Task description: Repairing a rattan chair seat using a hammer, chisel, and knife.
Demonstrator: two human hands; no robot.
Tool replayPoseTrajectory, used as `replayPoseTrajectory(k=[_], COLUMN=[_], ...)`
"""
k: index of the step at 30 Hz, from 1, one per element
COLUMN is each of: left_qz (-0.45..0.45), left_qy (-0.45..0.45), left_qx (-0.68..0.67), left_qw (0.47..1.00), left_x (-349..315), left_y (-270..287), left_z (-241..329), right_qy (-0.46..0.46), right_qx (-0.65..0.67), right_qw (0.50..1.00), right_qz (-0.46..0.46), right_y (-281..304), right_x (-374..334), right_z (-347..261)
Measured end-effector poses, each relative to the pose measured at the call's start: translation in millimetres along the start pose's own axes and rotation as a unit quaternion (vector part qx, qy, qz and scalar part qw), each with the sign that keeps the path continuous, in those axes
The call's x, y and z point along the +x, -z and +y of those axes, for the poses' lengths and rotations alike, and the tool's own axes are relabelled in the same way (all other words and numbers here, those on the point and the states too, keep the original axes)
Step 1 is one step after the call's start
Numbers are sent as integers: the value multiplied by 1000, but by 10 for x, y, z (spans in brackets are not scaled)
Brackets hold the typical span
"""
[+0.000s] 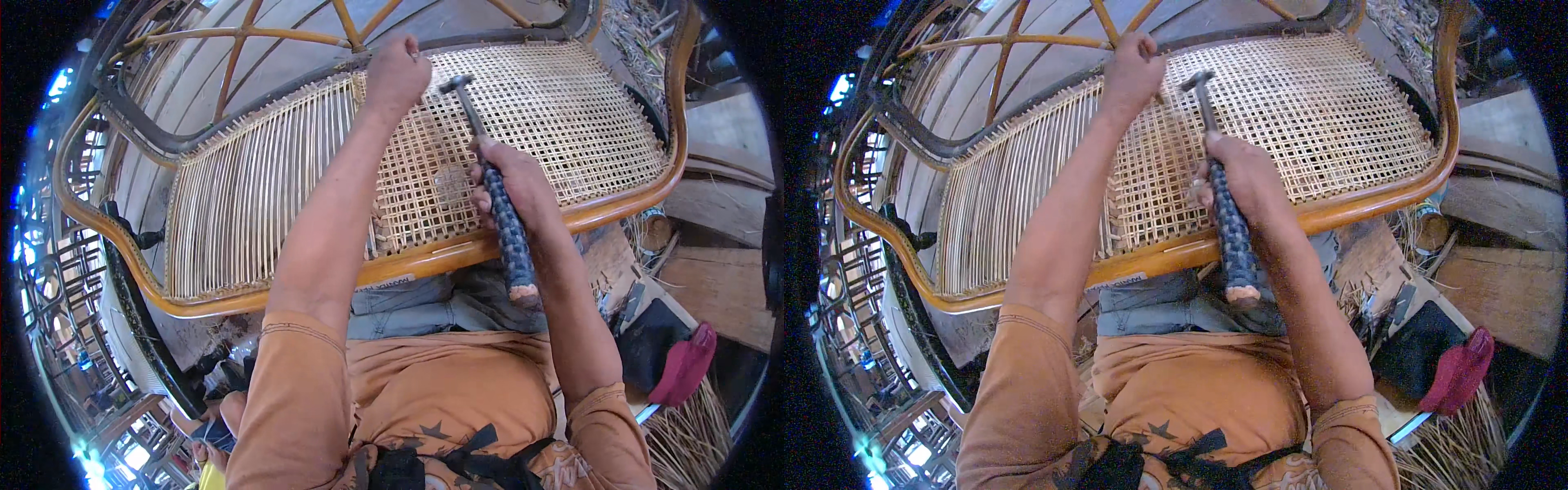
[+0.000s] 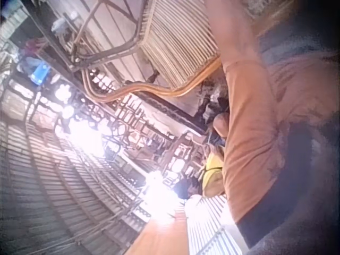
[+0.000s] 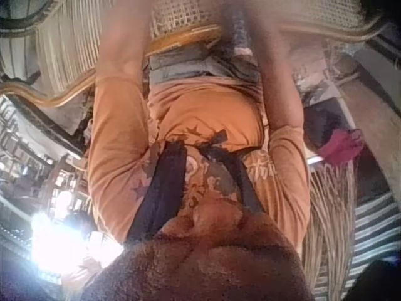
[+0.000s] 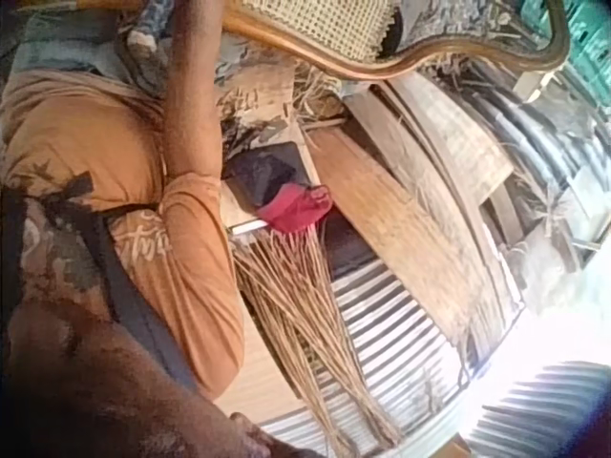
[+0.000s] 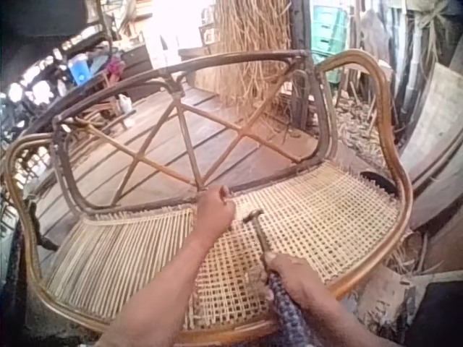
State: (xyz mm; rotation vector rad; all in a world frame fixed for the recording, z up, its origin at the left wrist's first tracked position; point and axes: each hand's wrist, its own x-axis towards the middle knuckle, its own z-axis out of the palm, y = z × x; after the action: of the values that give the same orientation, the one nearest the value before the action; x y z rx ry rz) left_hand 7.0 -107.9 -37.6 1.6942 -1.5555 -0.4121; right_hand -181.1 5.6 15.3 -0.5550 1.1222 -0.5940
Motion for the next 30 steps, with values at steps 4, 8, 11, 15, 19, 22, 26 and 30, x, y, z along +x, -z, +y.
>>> replayPoseTrajectory(k=[4, 8, 11, 15, 19, 22, 26, 30], left_qz=[46, 31, -9, 6, 19, 6, 50, 45], left_qy=[15, -17, 11, -13, -70, -25, 6, -37], left_qx=[-39, -3, -30, -16, 15, 9, -73, -33], left_qw=[998, 999, 999, 1000, 997, 1000, 996, 998], left_x=[123, 133, 71, 72, 72, 82, 182, 255], left_y=[115, 11, -57, -92, -145, -117, 6, -43], left_z=[-45, -167, -121, -137, -140, -109, -38, -211], right_qy=[56, 77, 71, 61, 4, 37, 109, 122], right_qx=[-15, -28, -23, 49, -30, 3, 29, 28], right_qw=[997, 996, 996, 995, 999, 999, 992, 990], right_qz=[41, 45, 46, 56, -36, 3, 60, 58], right_y=[89, 35, 41, -73, -83, -78, 1, 30], right_x=[60, 97, 134, 122, 147, 129, 184, 257], right_z=[-67, -65, -43, -28, -69, -76, -84, -89])
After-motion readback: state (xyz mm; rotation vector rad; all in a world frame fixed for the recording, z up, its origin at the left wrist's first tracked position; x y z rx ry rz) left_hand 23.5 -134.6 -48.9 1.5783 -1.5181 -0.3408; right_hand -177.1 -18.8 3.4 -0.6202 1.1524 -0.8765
